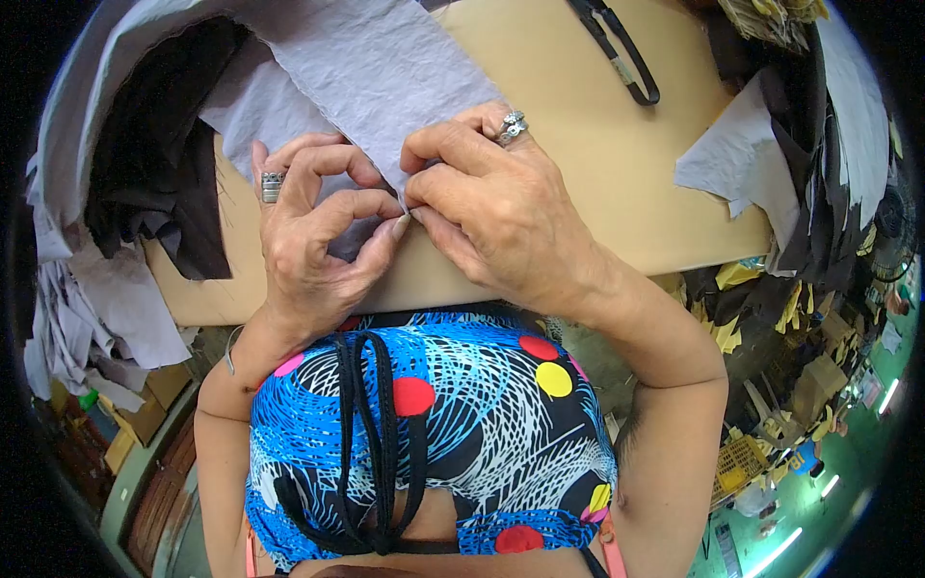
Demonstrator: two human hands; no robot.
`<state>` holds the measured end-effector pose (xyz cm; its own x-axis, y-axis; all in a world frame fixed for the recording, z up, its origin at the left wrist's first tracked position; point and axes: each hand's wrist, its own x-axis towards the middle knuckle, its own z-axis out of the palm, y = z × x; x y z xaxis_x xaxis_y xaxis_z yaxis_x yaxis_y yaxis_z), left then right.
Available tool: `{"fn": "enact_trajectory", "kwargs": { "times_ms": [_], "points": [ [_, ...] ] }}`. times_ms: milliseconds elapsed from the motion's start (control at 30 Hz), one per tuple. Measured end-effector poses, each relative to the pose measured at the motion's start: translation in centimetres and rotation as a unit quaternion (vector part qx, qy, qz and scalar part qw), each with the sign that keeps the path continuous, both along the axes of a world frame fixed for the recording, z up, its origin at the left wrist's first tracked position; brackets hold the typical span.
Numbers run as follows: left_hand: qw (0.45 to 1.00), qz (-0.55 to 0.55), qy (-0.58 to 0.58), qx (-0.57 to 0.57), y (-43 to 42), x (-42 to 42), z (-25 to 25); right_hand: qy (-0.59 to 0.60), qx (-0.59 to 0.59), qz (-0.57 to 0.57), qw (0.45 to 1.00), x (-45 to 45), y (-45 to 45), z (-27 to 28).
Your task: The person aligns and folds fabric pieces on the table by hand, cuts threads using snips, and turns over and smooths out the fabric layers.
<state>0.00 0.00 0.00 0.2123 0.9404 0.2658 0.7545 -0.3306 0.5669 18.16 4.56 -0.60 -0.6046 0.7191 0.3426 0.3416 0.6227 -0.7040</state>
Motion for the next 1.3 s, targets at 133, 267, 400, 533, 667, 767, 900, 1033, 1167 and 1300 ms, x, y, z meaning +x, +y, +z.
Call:
{"fn": "enact_trajectory", "kwargs": {
  "times_ms": [133, 267, 400, 533, 667, 767, 900, 1033, 1167, 1300],
  "points": [
    [1.0, 0.0, 0.005, 0.002, 0.0, 0.0, 0.0, -0.004, 0.004, 0.004, 1.0, 0.0, 0.0, 0.1],
    [1.0, -0.003, 0.017, -0.01, 0.0, 0.1, 0.3, 0.004, 0.001, -0.001, 1.0, -0.1, 0.0, 0.0],
    [1.0, -0.004, 0.017, -0.008, 0.0, 0.1, 0.3, 0.005, 0.005, -0.002, 1.0, -0.2, -0.1, -0.1],
    [1.0, -0.008, 0.014, -0.012, 0.0, 0.0, 0.3, 0.003, 0.004, -0.009, 1.0, -0.4, -0.2, 0.2],
    [1.0, -0.011, 0.011, -0.016, 0.1, -0.1, 0.3, 0.01, 0.018, -0.024, 1.0, -0.7, -0.3, -0.1],
    [1.0, -0.008, 0.009, -0.022, 0.1, -0.1, 0.3, 0.009, 0.033, -0.03, 0.999, -0.9, -0.3, -0.2],
    [1.0, -0.005, -0.004, -0.029, 0.1, -0.2, 0.2, 0.02, 0.047, -0.038, 0.998, -1.0, -0.2, -0.7],
    [1.0, 0.002, -0.007, -0.026, 0.2, -0.2, 0.1, 0.019, 0.019, -0.041, 0.999, -0.8, -0.1, -0.6],
    [0.999, 0.002, -0.009, -0.033, 0.1, -0.2, 0.1, 0.03, -0.024, -0.038, 0.999, -0.8, -0.1, 0.3],
    [1.0, 0.0, -0.004, -0.026, 0.1, -0.2, 0.0, -0.007, 0.005, -0.051, 0.999, -1.2, -0.2, 0.4]
  ]
}}
